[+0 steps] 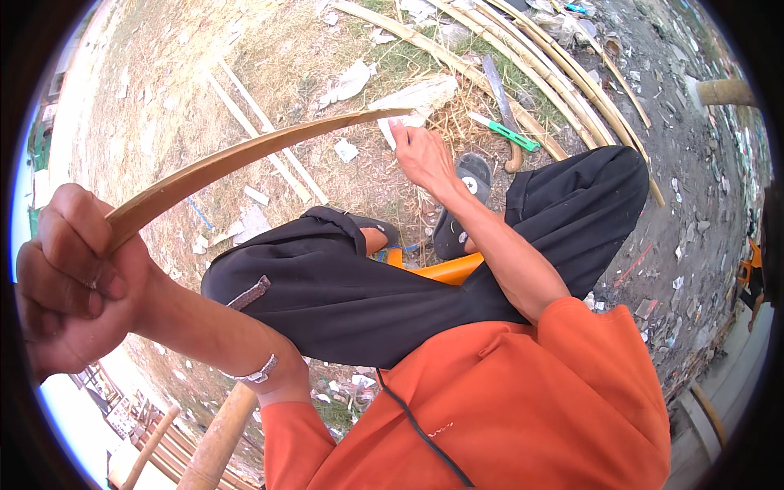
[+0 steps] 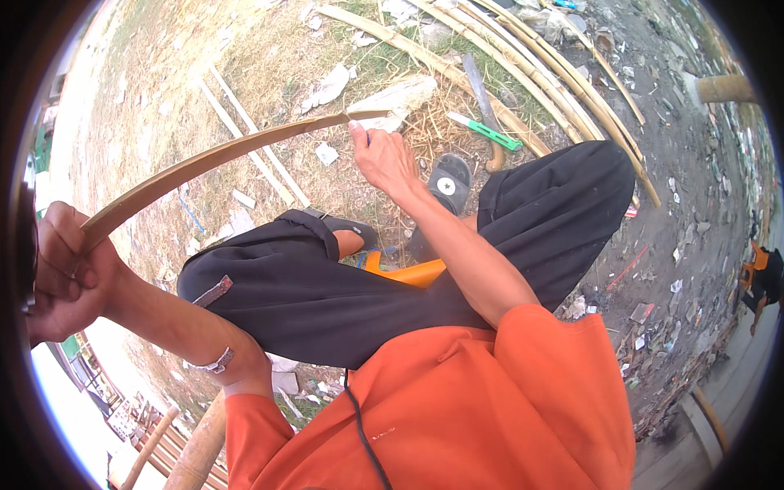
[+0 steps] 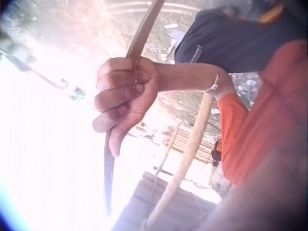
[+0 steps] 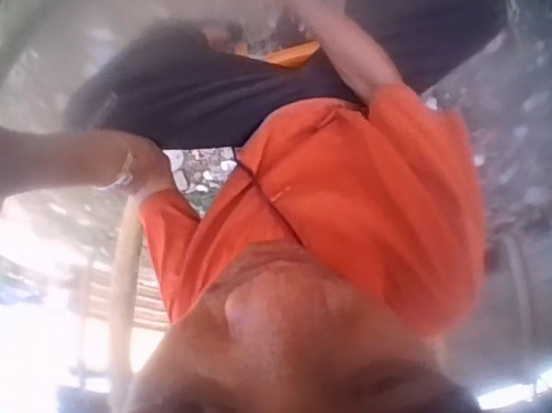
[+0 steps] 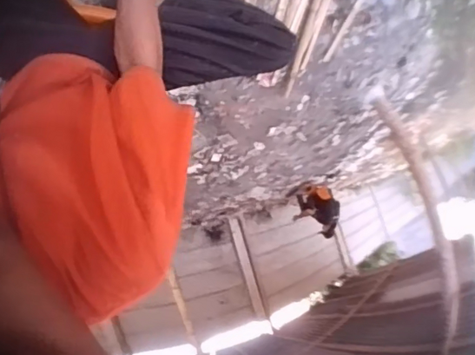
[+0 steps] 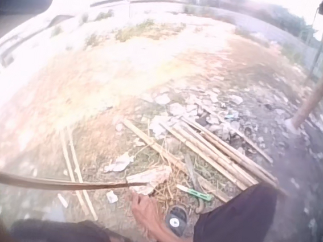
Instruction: The person holds a long, thin bamboo stick and uses a small knife to shave and sharpen one end. The person rotates the stick and continues shaving along its length to create a pointed tip.
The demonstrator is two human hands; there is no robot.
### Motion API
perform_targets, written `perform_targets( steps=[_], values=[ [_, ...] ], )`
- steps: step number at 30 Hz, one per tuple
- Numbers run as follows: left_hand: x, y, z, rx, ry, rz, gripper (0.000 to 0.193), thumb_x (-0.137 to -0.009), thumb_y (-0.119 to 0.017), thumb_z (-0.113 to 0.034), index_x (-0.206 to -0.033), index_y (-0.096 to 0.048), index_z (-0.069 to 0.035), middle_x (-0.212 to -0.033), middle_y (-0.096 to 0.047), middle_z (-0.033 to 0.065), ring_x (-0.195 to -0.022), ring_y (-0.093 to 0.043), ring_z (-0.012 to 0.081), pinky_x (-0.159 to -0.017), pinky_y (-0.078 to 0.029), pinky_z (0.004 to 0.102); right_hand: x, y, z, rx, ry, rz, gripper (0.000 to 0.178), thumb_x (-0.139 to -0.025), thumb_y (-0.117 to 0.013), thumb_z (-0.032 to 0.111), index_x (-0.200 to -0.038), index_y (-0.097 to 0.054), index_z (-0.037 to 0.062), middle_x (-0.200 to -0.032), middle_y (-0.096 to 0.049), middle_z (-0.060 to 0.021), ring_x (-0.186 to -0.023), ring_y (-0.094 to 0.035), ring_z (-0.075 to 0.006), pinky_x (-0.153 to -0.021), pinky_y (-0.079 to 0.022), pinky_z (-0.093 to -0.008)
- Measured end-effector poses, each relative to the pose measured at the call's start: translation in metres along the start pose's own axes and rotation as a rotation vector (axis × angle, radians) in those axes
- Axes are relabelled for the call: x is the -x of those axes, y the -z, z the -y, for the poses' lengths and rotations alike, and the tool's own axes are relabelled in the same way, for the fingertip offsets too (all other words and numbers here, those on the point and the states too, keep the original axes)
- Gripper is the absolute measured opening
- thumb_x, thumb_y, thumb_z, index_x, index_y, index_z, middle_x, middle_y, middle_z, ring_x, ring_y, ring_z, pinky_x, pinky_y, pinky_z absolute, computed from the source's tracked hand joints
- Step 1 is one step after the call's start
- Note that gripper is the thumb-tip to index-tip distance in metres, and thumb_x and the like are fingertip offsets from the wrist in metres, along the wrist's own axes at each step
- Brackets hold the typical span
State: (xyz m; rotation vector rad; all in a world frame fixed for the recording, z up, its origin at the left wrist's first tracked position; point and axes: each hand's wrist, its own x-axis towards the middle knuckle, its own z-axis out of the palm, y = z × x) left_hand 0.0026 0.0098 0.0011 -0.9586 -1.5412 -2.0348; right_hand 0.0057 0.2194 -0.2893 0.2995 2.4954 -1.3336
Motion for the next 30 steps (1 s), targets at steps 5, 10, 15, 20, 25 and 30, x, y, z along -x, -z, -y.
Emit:
perform_targets(
  steps=[5,10,15,20,25,30],
  values=[
    [0.002,-0.009,0.001,0.301,0.076,0.147,0.041,-0.082,-0.043,-0.029,-0.047,-0.023,-0.023,-0.034,-0.023,-0.0091,-0.028,-0.019,0.0007,-0.037,-0.011,0.0173,0.001,-0.004,-0.007,0.015,-0.046,0.013,0.061,-0.093,-0.035,0.045,-0.076,-0.064,-0.0063,-0.073,-0.059,-0.0326,-0.076,-0.058,-0.0477,-0.074,-0.045,-0.0511],
    [0.007,-0.004,0.001,0.254,0.03,0.173,0.036,-0.078,-0.047,-0.01,-0.05,-0.026,-0.021,-0.037,-0.024,-0.0086,-0.028,-0.017,0.0019,-0.034,-0.011,0.0183,0.006,-0.001,0.003,-0.034,-0.007,0.028,0.064,-0.094,-0.033,0.046,-0.074,-0.063,-0.0075,-0.072,-0.059,-0.0323,-0.076,-0.059,-0.0468,-0.074,-0.044,-0.0504],
    [0.004,0.014,-0.006,0.372,0.119,0.194,0.037,-0.074,-0.046,-0.013,-0.049,-0.021,-0.024,-0.036,-0.021,-0.0095,-0.03,-0.015,0.0008,-0.038,-0.009,0.0193,-0.009,-0.006,-0.017,-0.003,-0.107,0.035,0.065,-0.094,-0.032,0.046,-0.07,-0.061,-0.0063,-0.071,-0.057,-0.0328,-0.075,-0.057,-0.0478,-0.074,-0.043,-0.051],
    [0.005,0.001,-0.003,0.383,0.084,0.161,0.039,-0.076,-0.046,-0.014,-0.049,-0.02,-0.024,-0.035,-0.021,-0.0094,-0.029,-0.014,0.001,-0.037,-0.009,0.0191,-0.006,-0.009,-0.022,-0.048,-0.054,0.039,0.064,-0.094,-0.032,0.047,-0.072,-0.064,-0.0046,-0.072,-0.059,-0.031,-0.074,-0.058,-0.0466,-0.074,-0.043,-0.0516],
    [0.001,-0.02,0.002,0.347,0.075,0.212,0.044,-0.084,-0.047,-0.024,-0.048,-0.021,-0.023,-0.035,-0.024,-0.0097,-0.027,-0.017,0.0008,-0.036,-0.011,0.0177,-0.004,-0.004,-0.011,0.011,-0.011,0.063,0.063,-0.093,-0.033,0.047,-0.073,-0.065,-0.004,-0.076,-0.059,-0.0325,-0.076,-0.059,-0.0459,-0.074,-0.044,-0.0513],
    [0.002,-0.007,0.002,0.211,-0.022,0.223,0.048,-0.085,-0.056,-0.032,-0.049,-0.027,-0.021,-0.036,-0.027,-0.0083,-0.027,-0.022,0.0015,-0.033,-0.015,0.0159,-0.027,-0.018,-0.07,0.096,-0.144,-0.014,0.063,-0.093,-0.033,0.046,-0.076,-0.064,-0.0051,-0.076,-0.058,-0.0334,-0.076,-0.058,-0.0477,-0.075,-0.044,-0.0513]
  ],
)
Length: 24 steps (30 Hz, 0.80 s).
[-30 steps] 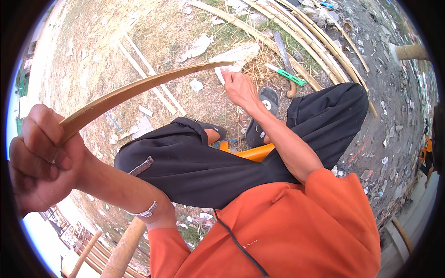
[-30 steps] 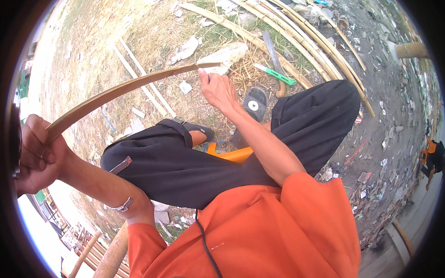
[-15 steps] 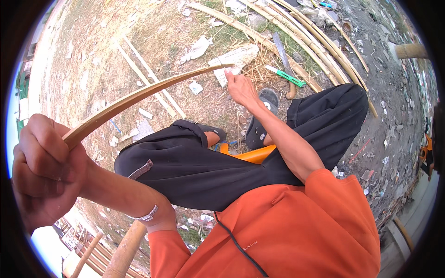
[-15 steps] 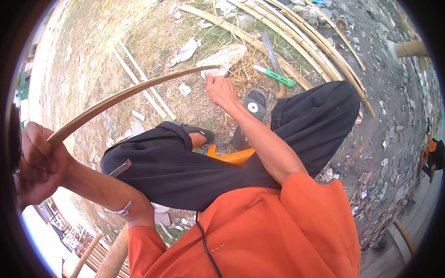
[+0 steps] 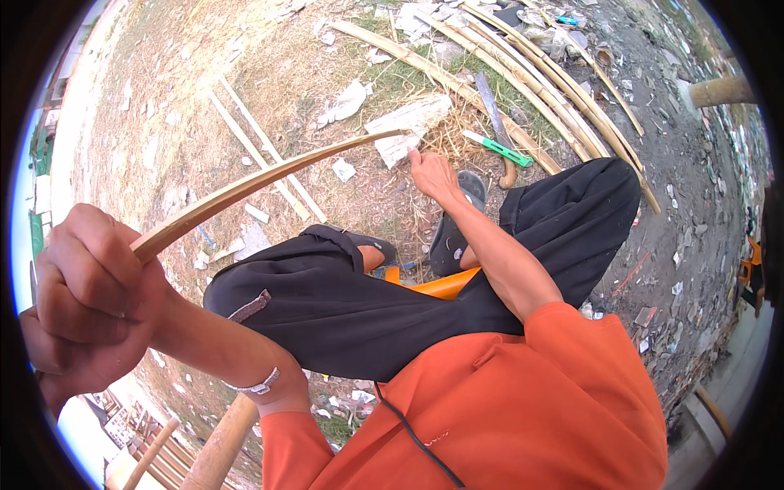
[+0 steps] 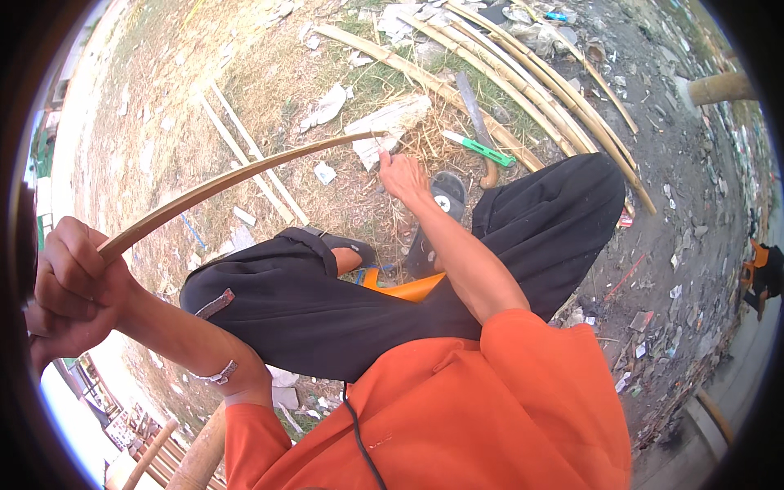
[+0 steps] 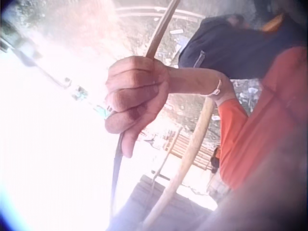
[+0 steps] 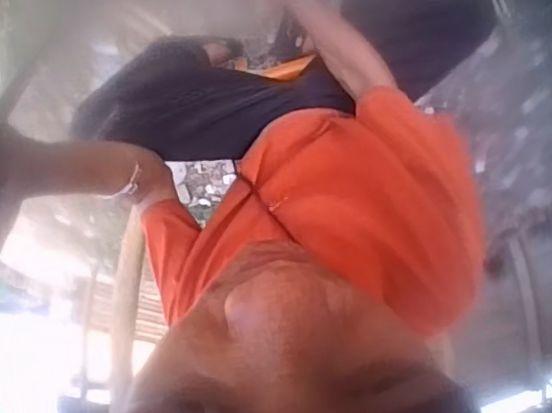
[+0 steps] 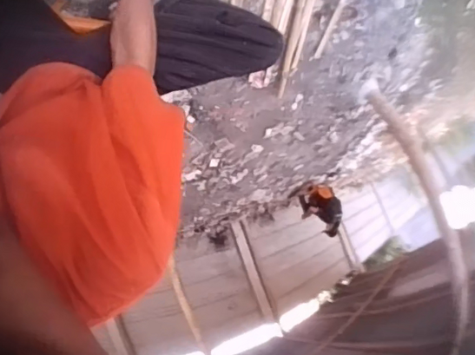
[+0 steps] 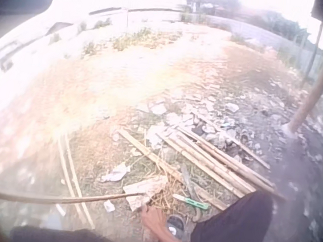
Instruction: The person holds a long, thin bamboo stick and uses a small knife to shave and sharpen one end. The person rotates the stick and continues shaving along its length to create a pointed tip.
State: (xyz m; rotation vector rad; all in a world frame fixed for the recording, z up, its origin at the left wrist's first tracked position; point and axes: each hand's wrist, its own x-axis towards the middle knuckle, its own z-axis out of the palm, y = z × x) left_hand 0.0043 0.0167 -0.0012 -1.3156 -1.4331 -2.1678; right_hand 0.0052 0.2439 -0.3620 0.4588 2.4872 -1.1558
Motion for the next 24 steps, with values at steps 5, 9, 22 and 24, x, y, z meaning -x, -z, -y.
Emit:
perform_targets(
  steps=[5,9,22,24],
  values=[
    [-0.008,-0.012,0.007,-0.016,-0.023,0.012,0.045,-0.087,-0.059,-0.027,-0.054,-0.03,-0.018,-0.038,-0.031,-0.0065,-0.028,-0.025,0.0029,-0.03,-0.022,0.0152,0.004,-0.005,0.018,-0.086,0.054,0.001,0.063,-0.094,-0.033,0.047,-0.077,-0.065,-0.0049,-0.077,-0.059,-0.0325,-0.078,-0.059,-0.0469,-0.075,-0.044,-0.0505],
    [-0.003,-0.003,0.001,-0.013,-0.002,-0.032,0.046,-0.088,-0.057,-0.044,-0.058,-0.035,-0.016,-0.038,-0.031,-0.0059,-0.028,-0.023,0.0036,-0.03,-0.022,0.0159,0.003,-0.001,0.026,-0.13,0.038,0.042,0.064,-0.094,-0.033,0.048,-0.075,-0.063,-0.0053,-0.074,-0.058,-0.0329,-0.076,-0.057,-0.0479,-0.074,-0.044,-0.0506],
    [-0.007,-0.011,0.006,0.023,-0.022,0.037,0.041,-0.089,-0.057,-0.036,-0.058,-0.039,-0.015,-0.039,-0.031,-0.0057,-0.028,-0.023,0.0038,-0.03,-0.02,0.0161,-0.03,-0.016,0.0,-0.073,-0.054,-0.006,0.067,-0.093,-0.032,0.049,-0.084,-0.065,-0.0079,-0.085,-0.06,-0.0336,-0.086,-0.058,-0.0476,-0.082,-0.044,-0.0511],
    [-0.006,-0.012,0.007,0.07,0.001,0.033,0.038,-0.088,-0.058,-0.027,-0.057,-0.039,-0.015,-0.039,-0.031,-0.006,-0.028,-0.023,0.0034,-0.03,-0.018,0.0166,-0.04,-0.01,-0.019,-0.005,-0.011,-0.015,0.066,-0.093,-0.031,0.048,-0.077,-0.062,-0.0076,-0.078,-0.059,-0.0326,-0.08,-0.057,-0.0478,-0.078,-0.043,-0.0504]
  ],
)
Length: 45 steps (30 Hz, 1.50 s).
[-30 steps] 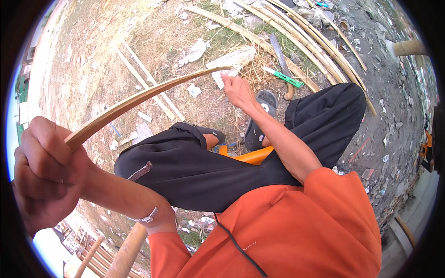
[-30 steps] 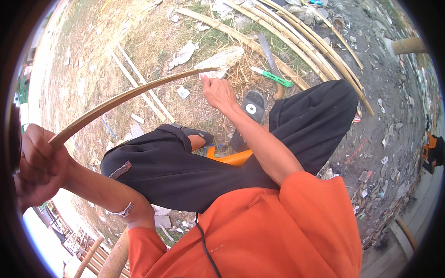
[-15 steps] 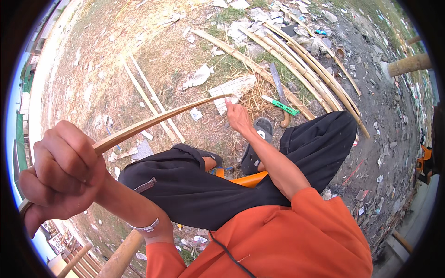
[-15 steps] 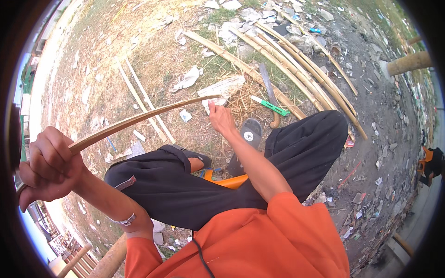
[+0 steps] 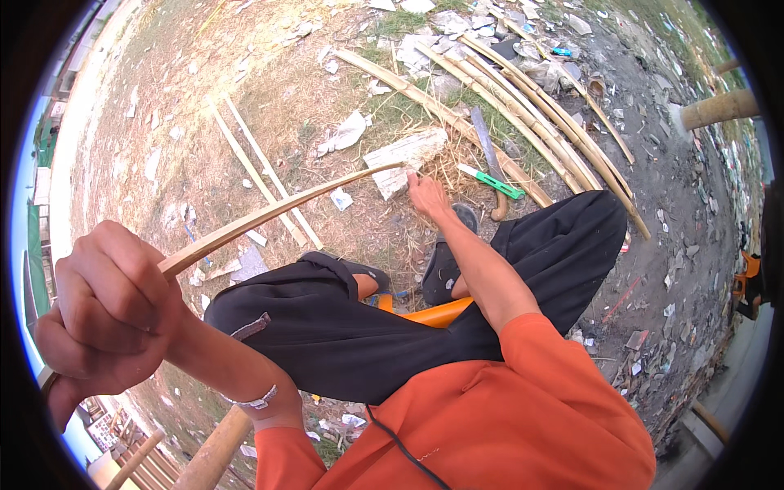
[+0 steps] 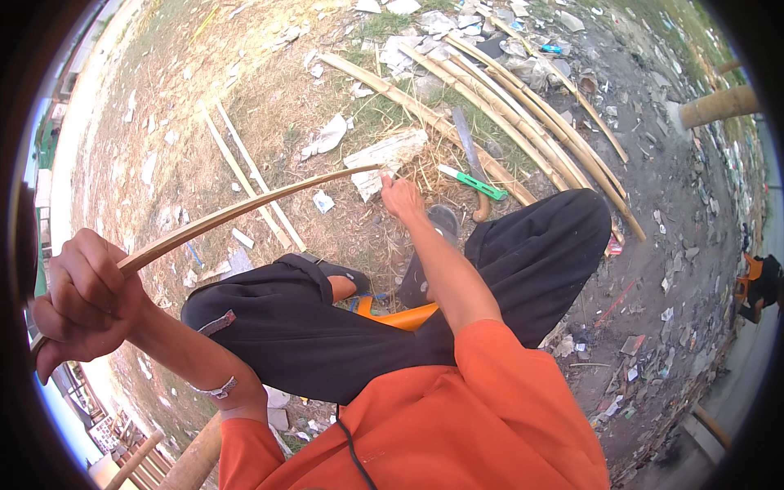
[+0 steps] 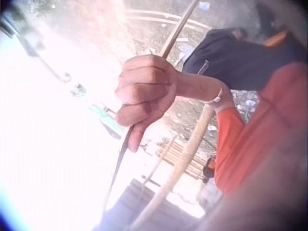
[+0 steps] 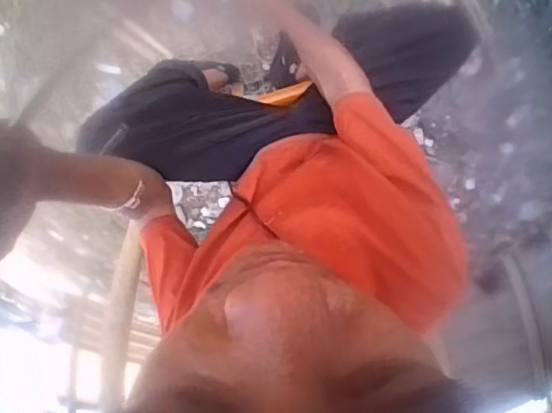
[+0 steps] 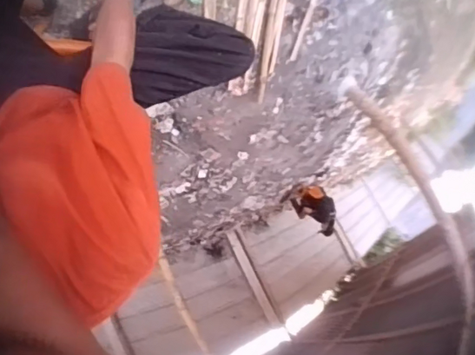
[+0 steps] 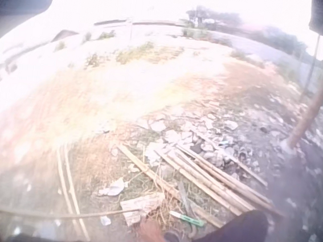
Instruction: The person holds a long, thin bamboo stick and uses a small knife to shave and sharpen one end. The person rotates the stick and continues shaving along its length to create a pointed tip.
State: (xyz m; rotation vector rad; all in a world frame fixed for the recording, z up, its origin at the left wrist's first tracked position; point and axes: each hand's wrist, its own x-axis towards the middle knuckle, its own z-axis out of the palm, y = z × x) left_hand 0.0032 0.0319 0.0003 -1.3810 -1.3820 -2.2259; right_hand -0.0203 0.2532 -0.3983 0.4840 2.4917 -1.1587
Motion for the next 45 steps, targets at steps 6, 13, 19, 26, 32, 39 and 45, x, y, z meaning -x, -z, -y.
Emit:
perform_targets(
  steps=[6,13,19,26,32,39,45],
  values=[
    [0.009,0.009,-0.005,0.039,-0.043,-0.049,0.04,-0.075,-0.053,0.002,-0.05,-0.03,-0.018,-0.038,-0.028,-0.0076,-0.028,-0.017,0.0036,-0.031,-0.01,0.0199,-0.009,-0.011,-0.012,0.019,-0.092,0.027,0.066,-0.093,-0.032,0.048,-0.09,-0.065,-0.0082,-0.091,-0.06,-0.0333,-0.094,-0.058,-0.0465,-0.085,-0.044,-0.0504],
    [0.024,0.03,-0.024,0.167,-0.041,-0.131,0.044,-0.065,-0.051,0.009,-0.044,-0.024,-0.02,-0.038,-0.025,-0.0088,-0.03,-0.015,0.0024,-0.033,-0.009,0.0187,-0.016,-0.023,-0.027,0.004,-0.086,0.098,0.068,-0.092,-0.03,0.051,-0.097,-0.063,-0.0078,-0.102,-0.058,-0.0338,-0.101,-0.055,-0.046,-0.09,-0.041,-0.0492],
    [0.002,0.002,0.003,0.186,-0.041,-0.098,0.045,-0.079,-0.066,-0.015,-0.046,-0.035,-0.019,-0.037,-0.029,-0.0099,-0.029,-0.021,0.001,-0.033,-0.017,0.0156,-0.019,-0.016,-0.037,0.19,-0.211,0.123,0.07,-0.093,-0.026,0.054,-0.111,-0.059,-0.0059,-0.117,-0.054,-0.0305,-0.111,-0.051,-0.0436,-0.096,-0.039,-0.0483],
    [0.009,0.03,-0.01,0.184,0.016,0.018,0.044,-0.08,-0.07,-0.036,-0.05,-0.044,-0.018,-0.039,-0.036,-0.0094,-0.03,-0.032,0.0022,-0.033,-0.027,0.0137,0.003,0.044,0.029,0.364,0.014,0.106,0.069,-0.093,-0.029,0.053,-0.091,-0.065,-0.0057,-0.089,-0.063,-0.0273,-0.09,-0.062,-0.0407,-0.082,-0.047,-0.0469],
    [0.006,0.028,-0.006,0.276,-0.003,0.144,0.043,-0.08,-0.07,-0.038,-0.05,-0.046,-0.018,-0.039,-0.036,-0.009,-0.029,-0.032,0.0024,-0.034,-0.026,0.0145,0.077,0.051,0.072,-0.092,0.152,0.194,0.071,-0.093,-0.03,0.052,-0.064,-0.054,-0.0077,-0.062,-0.054,-0.0284,-0.063,-0.055,-0.0399,-0.066,-0.042,-0.048],
    [0.004,0.015,0.001,0.321,-0.026,0.152,0.045,-0.081,-0.069,-0.038,-0.051,-0.044,-0.016,-0.039,-0.036,-0.0076,-0.029,-0.029,0.0033,-0.034,-0.024,0.0161,0.096,0.04,0.08,-0.222,0.24,0.085,0.068,-0.094,-0.031,0.05,-0.067,-0.056,-0.0082,-0.063,-0.054,-0.0301,-0.065,-0.054,-0.0446,-0.069,-0.041,-0.05],
    [-0.002,0.01,0.007,0.345,-0.045,0.16,0.045,-0.081,-0.069,-0.037,-0.051,-0.043,-0.015,-0.039,-0.034,-0.0065,-0.03,-0.028,0.0039,-0.033,-0.023,0.017,0.083,0.039,0.067,-0.177,0.183,0.099,0.067,-0.095,-0.031,0.049,-0.071,-0.06,-0.007,-0.067,-0.056,-0.0309,-0.069,-0.056,-0.047,-0.068,-0.043,-0.0503]
  ],
)
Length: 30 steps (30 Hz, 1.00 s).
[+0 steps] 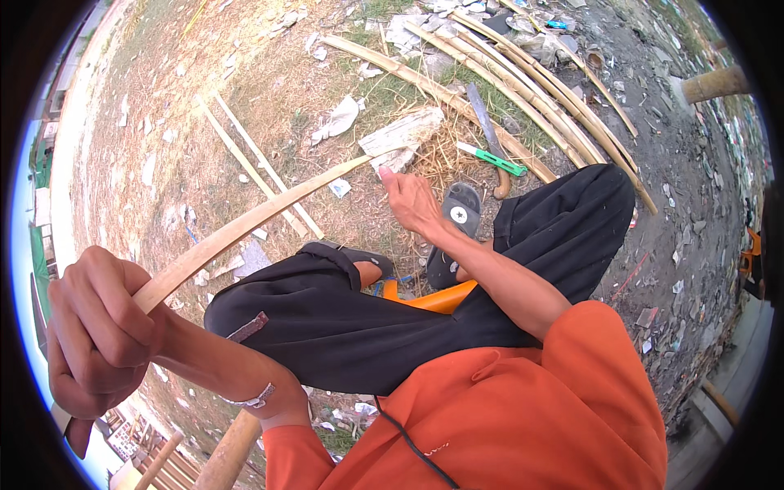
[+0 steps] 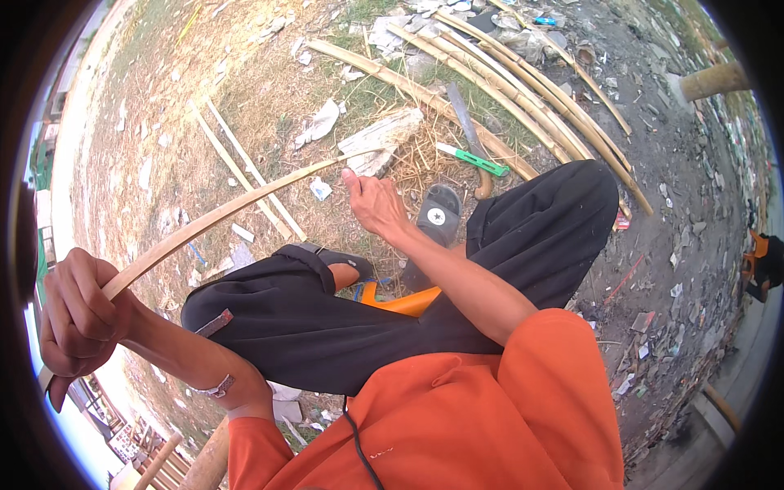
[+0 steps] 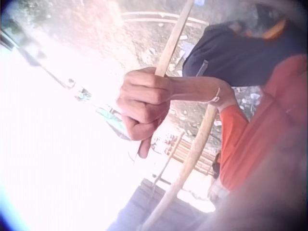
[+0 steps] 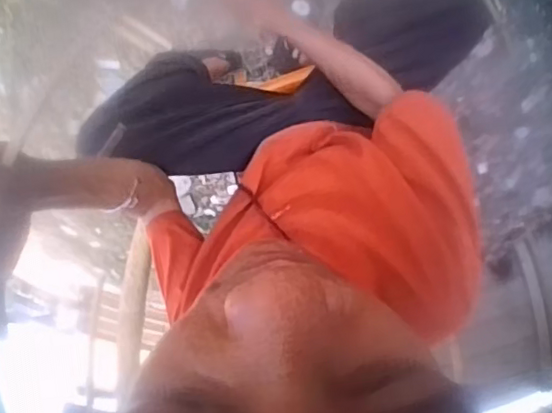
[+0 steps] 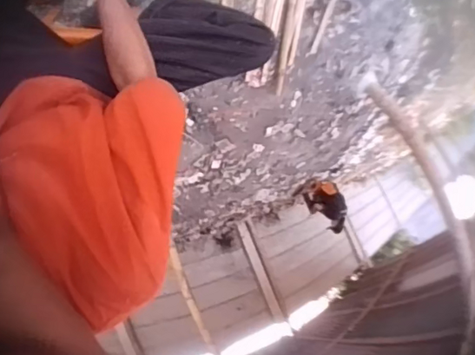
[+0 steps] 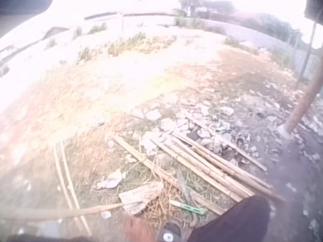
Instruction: The person holds a long, thin bamboo stick and uses a small knife to shave and sharpen one end. The person rotates the stick and continues shaving along its length to create a pointed tip.
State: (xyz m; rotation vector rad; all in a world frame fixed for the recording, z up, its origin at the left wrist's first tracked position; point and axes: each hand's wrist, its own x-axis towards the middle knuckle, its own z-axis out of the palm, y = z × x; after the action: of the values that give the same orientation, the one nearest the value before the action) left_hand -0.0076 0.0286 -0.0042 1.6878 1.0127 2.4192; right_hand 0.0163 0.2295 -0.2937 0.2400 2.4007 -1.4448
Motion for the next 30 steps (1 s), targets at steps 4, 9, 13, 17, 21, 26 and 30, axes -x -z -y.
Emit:
perform_targets(
  steps=[4,9,13,17,21,26,30],
  values=[
    [0.001,-0.001,-0.006,-0.052,0.023,-0.034,0.043,-0.082,-0.069,-0.033,-0.051,-0.045,-0.014,-0.039,-0.034,-0.0062,-0.03,-0.027,0.004,-0.033,-0.023,0.0172,0.005,-0.012,-0.006,-0.059,0.061,-0.054,0.063,-0.095,-0.031,0.047,-0.071,-0.056,-0.0064,-0.064,-0.052,-0.0298,-0.064,-0.052,-0.0441,-0.064,-0.04,-0.0491],
    [-0.003,-0.008,0.006,0.019,-0.016,0.004,0.042,-0.081,-0.07,-0.03,-0.051,-0.045,-0.014,-0.038,-0.033,-0.0065,-0.029,-0.026,0.0042,-0.032,-0.023,0.0177,0.001,-0.01,0.001,-0.13,0.19,-0.105,0.062,-0.095,-0.032,0.045,-0.069,-0.053,-0.0076,-0.06,-0.049,-0.0278,-0.058,-0.048,-0.0416,-0.061,-0.039,-0.0469],
    [-0.004,-0.006,-0.002,-0.07,0.032,-0.035,0.042,-0.081,-0.071,-0.031,-0.051,-0.046,-0.014,-0.038,-0.032,-0.0069,-0.029,-0.026,0.004,-0.031,-0.023,0.018,-0.024,-0.018,-0.051,0.048,0.018,-0.132,0.066,-0.095,-0.031,0.046,-0.065,-0.058,-0.0058,-0.065,-0.055,-0.0312,-0.068,-0.056,-0.0476,-0.068,-0.043,-0.0516],
    [-0.004,-0.015,0.011,-0.008,-0.006,-0.056,0.044,-0.081,-0.07,-0.034,-0.05,-0.045,-0.015,-0.038,-0.031,-0.0074,-0.029,-0.025,0.0034,-0.032,-0.019,0.0164,-0.01,-0.012,-0.026,-0.058,0.087,-0.048,0.064,-0.095,-0.03,0.045,-0.071,-0.056,-0.0087,-0.067,-0.054,-0.0302,-0.069,-0.054,-0.0457,-0.068,-0.041,-0.0475],
    [-0.006,-0.01,0.004,0.003,0.034,-0.069,0.045,-0.08,-0.07,-0.039,-0.05,-0.045,-0.015,-0.037,-0.03,-0.008,-0.029,-0.023,0.003,-0.033,-0.018,0.0163,-0.034,-0.023,-0.061,-0.047,0.038,-0.118,0.064,-0.095,-0.031,0.045,-0.064,-0.049,-0.0074,-0.059,-0.049,-0.027,-0.058,-0.046,-0.0418,-0.062,-0.039,-0.0462],
    [-0.001,-0.01,0.0,-0.042,0.031,-0.1,0.045,-0.08,-0.07,-0.038,-0.05,-0.046,-0.015,-0.037,-0.03,-0.0078,-0.028,-0.023,0.0032,-0.032,-0.019,0.0162,-0.027,-0.024,-0.048,-0.105,0.07,-0.05,0.064,-0.096,-0.03,0.044,-0.067,-0.054,-0.0077,-0.063,-0.052,-0.0295,-0.064,-0.054,-0.0432,-0.065,-0.041,-0.0473],
    [0.001,0.0,-0.007,-0.082,0.054,-0.111,0.045,-0.081,-0.068,-0.041,-0.052,-0.046,-0.014,-0.037,-0.031,-0.0076,-0.028,-0.023,0.0033,-0.032,-0.018,0.016,-0.039,-0.024,-0.062,-0.033,0.1,-0.09,0.064,-0.096,-0.031,0.044,-0.069,-0.057,-0.007,-0.063,-0.053,-0.0299,-0.064,-0.054,-0.045,-0.066,-0.042,-0.048]
  ],
)
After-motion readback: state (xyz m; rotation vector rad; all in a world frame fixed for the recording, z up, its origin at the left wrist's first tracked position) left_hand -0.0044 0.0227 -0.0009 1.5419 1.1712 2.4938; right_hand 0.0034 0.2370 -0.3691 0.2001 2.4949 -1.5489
